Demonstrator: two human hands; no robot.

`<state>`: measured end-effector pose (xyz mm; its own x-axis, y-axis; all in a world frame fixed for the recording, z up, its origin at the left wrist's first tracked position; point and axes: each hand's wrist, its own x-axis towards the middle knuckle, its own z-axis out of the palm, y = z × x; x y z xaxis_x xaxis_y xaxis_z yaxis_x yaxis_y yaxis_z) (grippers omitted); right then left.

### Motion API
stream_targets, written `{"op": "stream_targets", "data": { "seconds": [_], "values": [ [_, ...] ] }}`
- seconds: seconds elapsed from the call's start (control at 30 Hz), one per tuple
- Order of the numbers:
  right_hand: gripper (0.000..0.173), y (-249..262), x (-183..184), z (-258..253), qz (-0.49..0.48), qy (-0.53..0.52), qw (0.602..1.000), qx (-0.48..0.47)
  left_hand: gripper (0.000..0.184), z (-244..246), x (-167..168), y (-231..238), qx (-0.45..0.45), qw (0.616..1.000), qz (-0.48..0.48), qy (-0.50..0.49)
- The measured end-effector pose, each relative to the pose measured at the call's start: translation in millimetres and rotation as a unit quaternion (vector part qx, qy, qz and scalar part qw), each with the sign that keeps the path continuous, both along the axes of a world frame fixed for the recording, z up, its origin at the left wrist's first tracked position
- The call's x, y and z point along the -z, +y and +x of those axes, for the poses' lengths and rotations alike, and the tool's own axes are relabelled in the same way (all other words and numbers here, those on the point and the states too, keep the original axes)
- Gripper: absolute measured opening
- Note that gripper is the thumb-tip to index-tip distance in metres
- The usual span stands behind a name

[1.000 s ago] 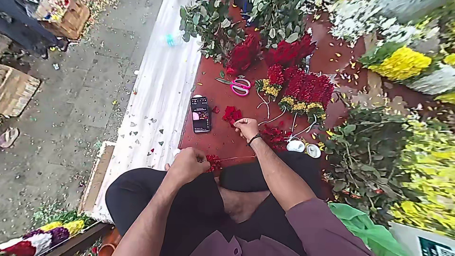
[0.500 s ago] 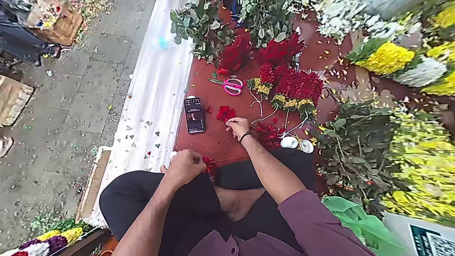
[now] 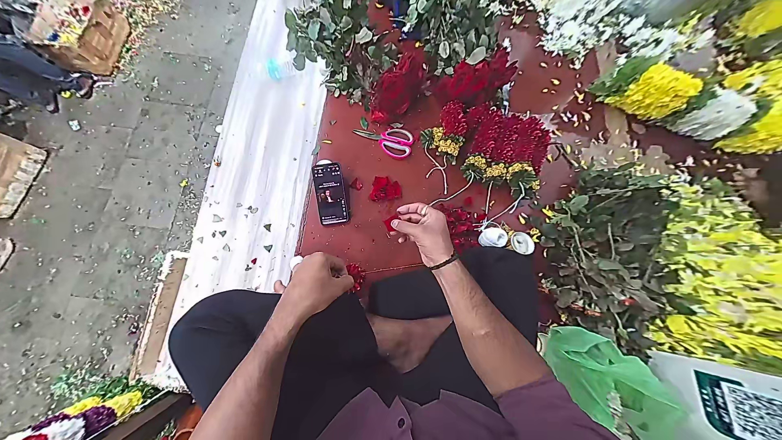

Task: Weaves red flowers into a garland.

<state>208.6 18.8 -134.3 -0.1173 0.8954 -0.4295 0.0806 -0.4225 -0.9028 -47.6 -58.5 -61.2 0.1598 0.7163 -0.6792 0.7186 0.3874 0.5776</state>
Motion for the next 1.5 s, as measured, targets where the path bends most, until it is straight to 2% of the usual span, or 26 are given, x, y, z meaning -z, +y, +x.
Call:
{"op": "stream_targets", "data": {
  "seconds": [0.13,0.33,0.6,0.7,0.83,1.0,1.1,1.17,1.33,1.5],
  "values": [
    [0.019,1,-2,-1,-0.055,0.024,0.998,-0.002,0.018,0,0,-1,-0.003,1.000,-0.003,0.003],
    [0.017,3,-1,-1,-0.067,0.059,0.996,-0.027,0.019,0,2,-1,-0.002,1.000,-0.006,0.007],
    [0.018,1,0,1,-0.019,0.038,0.998,-0.037,0.019,1,6,-1,0.001,1.000,-0.003,0.011],
    [0.025,1,1,0,-0.003,0.022,0.998,-0.056,0.019,0,6,-2,-0.003,1.000,-0.001,0.011],
    [0.034,-1,1,-1,0.076,-0.021,0.992,-0.101,0.019,-1,6,-1,-0.004,1.000,-0.001,0.014],
    [0.014,-2,1,-5,0.140,-0.059,0.983,-0.106,0.019,-2,5,-1,-0.011,1.000,-0.011,0.022],
    [0.010,-2,0,-9,0.142,-0.056,0.984,-0.090,0.019,-1,5,1,-0.013,0.999,-0.016,0.027],
    [0.015,-5,-2,-13,0.146,-0.027,0.987,-0.065,0.019,-2,7,2,-0.016,0.999,-0.012,0.029],
    [0.048,-17,-22,-21,0.096,0.058,0.992,-0.050,0.020,-4,10,2,-0.033,0.999,-0.006,0.028],
    [0.055,-52,-38,-30,-0.021,0.113,0.987,-0.110,0.019,-3,9,2,-0.047,0.999,0.001,-0.013]
  ]
}}
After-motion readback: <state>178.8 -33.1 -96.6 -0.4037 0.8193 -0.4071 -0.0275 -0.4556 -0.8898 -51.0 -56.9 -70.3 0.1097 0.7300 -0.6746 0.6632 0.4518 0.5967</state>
